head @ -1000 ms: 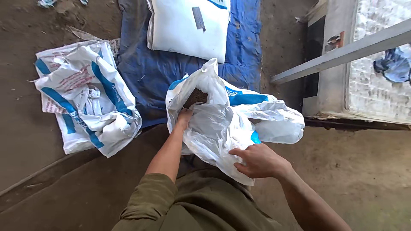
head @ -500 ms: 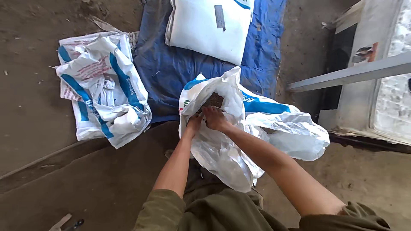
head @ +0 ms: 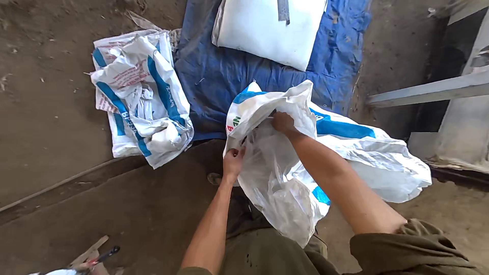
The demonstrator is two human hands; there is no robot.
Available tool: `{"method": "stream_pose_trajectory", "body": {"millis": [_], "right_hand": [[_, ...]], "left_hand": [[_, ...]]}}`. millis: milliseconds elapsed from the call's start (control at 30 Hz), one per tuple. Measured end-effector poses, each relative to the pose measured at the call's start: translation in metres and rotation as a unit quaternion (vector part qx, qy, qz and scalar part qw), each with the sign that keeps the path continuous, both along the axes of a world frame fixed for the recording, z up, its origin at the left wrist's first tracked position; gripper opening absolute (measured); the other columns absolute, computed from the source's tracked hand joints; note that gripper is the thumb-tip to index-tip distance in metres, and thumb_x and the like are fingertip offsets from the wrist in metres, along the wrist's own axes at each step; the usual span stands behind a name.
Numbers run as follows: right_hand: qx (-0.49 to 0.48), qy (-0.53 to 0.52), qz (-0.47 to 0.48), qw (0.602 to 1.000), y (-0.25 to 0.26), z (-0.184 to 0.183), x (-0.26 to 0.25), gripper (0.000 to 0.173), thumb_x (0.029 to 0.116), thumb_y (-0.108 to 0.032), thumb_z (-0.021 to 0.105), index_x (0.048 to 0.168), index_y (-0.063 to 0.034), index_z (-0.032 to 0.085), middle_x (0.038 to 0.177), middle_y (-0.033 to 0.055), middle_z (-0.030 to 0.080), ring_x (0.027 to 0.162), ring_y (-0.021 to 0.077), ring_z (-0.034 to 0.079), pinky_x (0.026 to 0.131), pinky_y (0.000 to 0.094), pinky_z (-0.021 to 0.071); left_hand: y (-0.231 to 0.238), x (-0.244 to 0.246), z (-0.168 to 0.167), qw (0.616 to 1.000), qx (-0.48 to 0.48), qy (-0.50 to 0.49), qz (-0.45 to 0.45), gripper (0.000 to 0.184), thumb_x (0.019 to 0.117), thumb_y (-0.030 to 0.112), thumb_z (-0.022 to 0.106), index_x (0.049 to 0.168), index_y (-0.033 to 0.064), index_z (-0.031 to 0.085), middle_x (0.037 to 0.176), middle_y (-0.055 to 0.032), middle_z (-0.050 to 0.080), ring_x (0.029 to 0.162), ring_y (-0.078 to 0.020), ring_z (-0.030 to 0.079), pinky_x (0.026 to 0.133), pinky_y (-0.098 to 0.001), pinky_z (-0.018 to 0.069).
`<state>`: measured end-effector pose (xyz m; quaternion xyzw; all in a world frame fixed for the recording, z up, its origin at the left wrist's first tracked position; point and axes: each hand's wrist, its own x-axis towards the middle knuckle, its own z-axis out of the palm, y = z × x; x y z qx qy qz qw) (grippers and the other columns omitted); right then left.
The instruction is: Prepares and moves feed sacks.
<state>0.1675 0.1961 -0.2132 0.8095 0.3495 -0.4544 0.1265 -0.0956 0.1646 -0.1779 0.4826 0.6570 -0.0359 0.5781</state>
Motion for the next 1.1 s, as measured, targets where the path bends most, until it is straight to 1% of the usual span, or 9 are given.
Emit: {"method": "stream_pose_trajectory", "body": {"millis": [133,200,433,600,667,800,867,933,1100], "right_hand": [[-0.033,-0.015,-0.007,0.999,0.003,0.009,0.015,0.033,0.1030,-0.020,0.054,0.121,0.0058,0.064,0.130,0.0278,0.063,0.123,0.0444,0.061,0.094,0.0667,0.0490],[-0.035,-0.019,-0.008,0.999,-0.001,0.007,0.018,0.033,0.1026,-0.018,0.054,0.123,0.0065,0.062,0.132,0.0282,0.062,0.124,0.0447,0.060,0.095,0.0670,0.0482],[-0.026,0.000,-0.054,0.998,-0.014,0.018,0.028,0.043,0.1055,-0.012,0.050,0.141,0.0115,0.048,0.145,0.0300,0.053,0.137,0.0440,0.051,0.109,0.0601,0.0421],[0.087,0.032,-0.007,0.996,-0.018,0.008,0.024,0.048,0.1001,-0.020,0.061,0.142,0.0014,0.054,0.146,0.0287,0.051,0.137,0.0453,0.049,0.105,0.0670,0.0426],[0.154,-0.010,0.091,0.984,-0.025,0.013,0.008,0.054,0.0941,-0.033,0.066,0.138,-0.0026,0.059,0.143,0.0249,0.055,0.138,0.0424,0.048,0.105,0.0661,0.0428],[0.228,0.039,0.318,0.919,-0.045,-0.015,-0.027,0.062,0.0910,-0.047,0.070,0.141,-0.0135,0.061,0.150,0.0203,0.053,0.148,0.0449,0.035,0.118,0.0763,0.0072],[0.223,0.067,0.353,0.906,-0.043,-0.034,-0.034,0.049,0.1023,-0.043,0.059,0.144,-0.0175,0.059,0.151,0.0160,0.053,0.146,0.0422,0.039,0.118,0.0758,0.0074],[0.254,0.069,0.325,0.908,-0.036,-0.046,-0.036,0.038,0.1077,-0.031,0.050,0.137,-0.0121,0.064,0.144,0.0170,0.060,0.140,0.0411,0.048,0.116,0.0742,0.0180],[0.182,0.123,0.257,0.941,-0.002,-0.045,-0.027,0.053,0.1031,-0.041,0.058,0.145,-0.0078,0.057,0.152,0.0213,0.051,0.146,0.0407,0.039,0.119,0.0694,0.0209]], "left_hand": [[0.005,-0.012,0.011,0.981,-0.060,0.056,-0.178,0.059,0.0913,0.044,0.076,0.137,0.0083,0.064,0.136,-0.0199,0.063,0.126,-0.0355,0.061,0.108,-0.0569,0.0451],[0.002,-0.021,0.008,0.972,-0.060,0.088,-0.209,0.043,0.1001,0.038,0.065,0.130,0.0069,0.069,0.129,-0.0192,0.067,0.123,-0.0349,0.062,0.106,-0.0570,0.0456],[-0.008,-0.027,-0.006,0.994,-0.015,0.108,0.009,0.036,0.1096,0.026,0.044,0.122,0.0007,0.068,0.115,-0.0206,0.069,0.109,-0.0332,0.065,0.096,-0.0556,0.0489],[-0.017,-0.008,-0.008,0.995,-0.004,0.090,0.036,0.045,0.1131,0.027,0.034,0.140,-0.0034,0.053,0.134,-0.0266,0.060,0.126,-0.0367,0.059,0.108,-0.0548,0.0449],[-0.023,-0.002,-0.013,0.995,0.020,0.088,0.041,0.045,0.1130,0.025,0.033,0.140,-0.0054,0.052,0.137,-0.0265,0.059,0.130,-0.0354,0.057,0.111,-0.0520,0.0434],[-0.029,0.009,-0.016,0.993,0.046,0.088,0.066,0.043,0.1132,0.022,0.032,0.136,-0.0083,0.052,0.130,-0.0281,0.061,0.124,-0.0352,0.060,0.107,-0.0494,0.0463],[-0.029,0.011,-0.013,0.993,0.050,0.075,0.070,0.042,0.1133,0.021,0.032,0.137,-0.0080,0.052,0.129,-0.0273,0.062,0.123,-0.0340,0.061,0.107,-0.0485,0.0464],[-0.032,0.006,-0.008,0.995,0.036,0.058,0.074,0.042,0.1127,0.024,0.035,0.135,-0.0063,0.053,0.125,-0.0257,0.064,0.118,-0.0327,0.063,0.104,-0.0492,0.0490],[-0.037,-0.016,0.004,0.997,-0.062,0.013,0.046,0.061,0.0957,0.047,0.070,0.129,-0.0023,0.060,0.114,-0.0224,0.067,0.106,-0.0318,0.066,0.095,-0.0532,0.0532]]}}
